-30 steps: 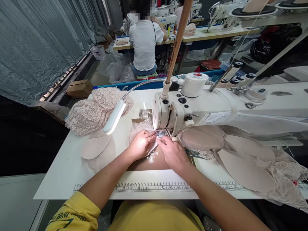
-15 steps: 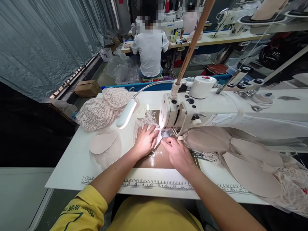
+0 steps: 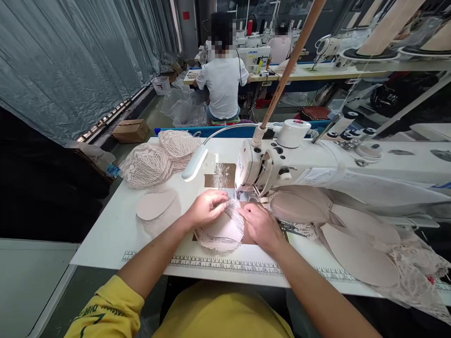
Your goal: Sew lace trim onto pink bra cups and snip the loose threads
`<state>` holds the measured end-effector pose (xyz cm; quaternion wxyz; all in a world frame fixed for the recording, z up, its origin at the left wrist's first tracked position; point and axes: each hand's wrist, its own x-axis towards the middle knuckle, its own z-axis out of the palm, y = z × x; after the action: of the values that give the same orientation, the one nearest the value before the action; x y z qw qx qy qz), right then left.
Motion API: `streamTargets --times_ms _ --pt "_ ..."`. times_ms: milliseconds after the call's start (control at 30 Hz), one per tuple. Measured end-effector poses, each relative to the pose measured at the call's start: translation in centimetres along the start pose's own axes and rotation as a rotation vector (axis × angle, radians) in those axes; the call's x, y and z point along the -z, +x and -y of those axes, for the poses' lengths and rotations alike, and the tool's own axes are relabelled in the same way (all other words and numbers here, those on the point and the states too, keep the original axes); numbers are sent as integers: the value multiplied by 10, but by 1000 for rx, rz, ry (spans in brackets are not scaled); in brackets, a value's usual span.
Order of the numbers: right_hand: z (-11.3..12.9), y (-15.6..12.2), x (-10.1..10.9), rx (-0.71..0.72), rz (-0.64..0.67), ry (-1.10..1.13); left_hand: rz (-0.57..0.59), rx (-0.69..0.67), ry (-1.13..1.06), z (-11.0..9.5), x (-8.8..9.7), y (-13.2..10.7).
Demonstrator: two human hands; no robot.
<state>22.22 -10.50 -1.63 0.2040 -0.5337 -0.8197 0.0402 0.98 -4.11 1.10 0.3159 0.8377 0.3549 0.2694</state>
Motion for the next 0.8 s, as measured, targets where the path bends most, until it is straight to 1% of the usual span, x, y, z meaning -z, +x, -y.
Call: streamTargets --times_ms 33,67,133,200,233,300,367,433,500,567,700,767,800 --pt "-1 0 -1 7 4 -12 -38 51 37 2 0 4" --pt "-1 1 -2 13 8 -21 -29 112 63 3 0 8" --pt "-3 1 -5 26 11 -32 88 233 44 8 1 17" --pt "-4 0 -6 32 15 -39 218 318 -49 12 4 25" --pt "-5 0 -6 33 19 -40 265 334 -103 13 5 28" --pt "-6 -1 -6 31 30 -40 318 321 -199 14 8 31" --pt "-6 -1 -5 26 38 -30 339 307 -308 14 11 31" --pt "-6 -1 -5 22 40 -14 327 309 -404 13 14 30" --pt "-7 -2 -5 21 40 -1 271 325 -469 15 18 29" --pt "-7 -2 -5 25 37 7 173 340 -501 19 22 27" --pt "-8 -4 -5 40 16 17 -92 359 -467 29 32 20" --pt "-7 -4 -5 46 1 13 -239 363 -409 27 36 16" --pt "-7 -3 -4 51 -9 11 -291 350 -357 23 36 13"
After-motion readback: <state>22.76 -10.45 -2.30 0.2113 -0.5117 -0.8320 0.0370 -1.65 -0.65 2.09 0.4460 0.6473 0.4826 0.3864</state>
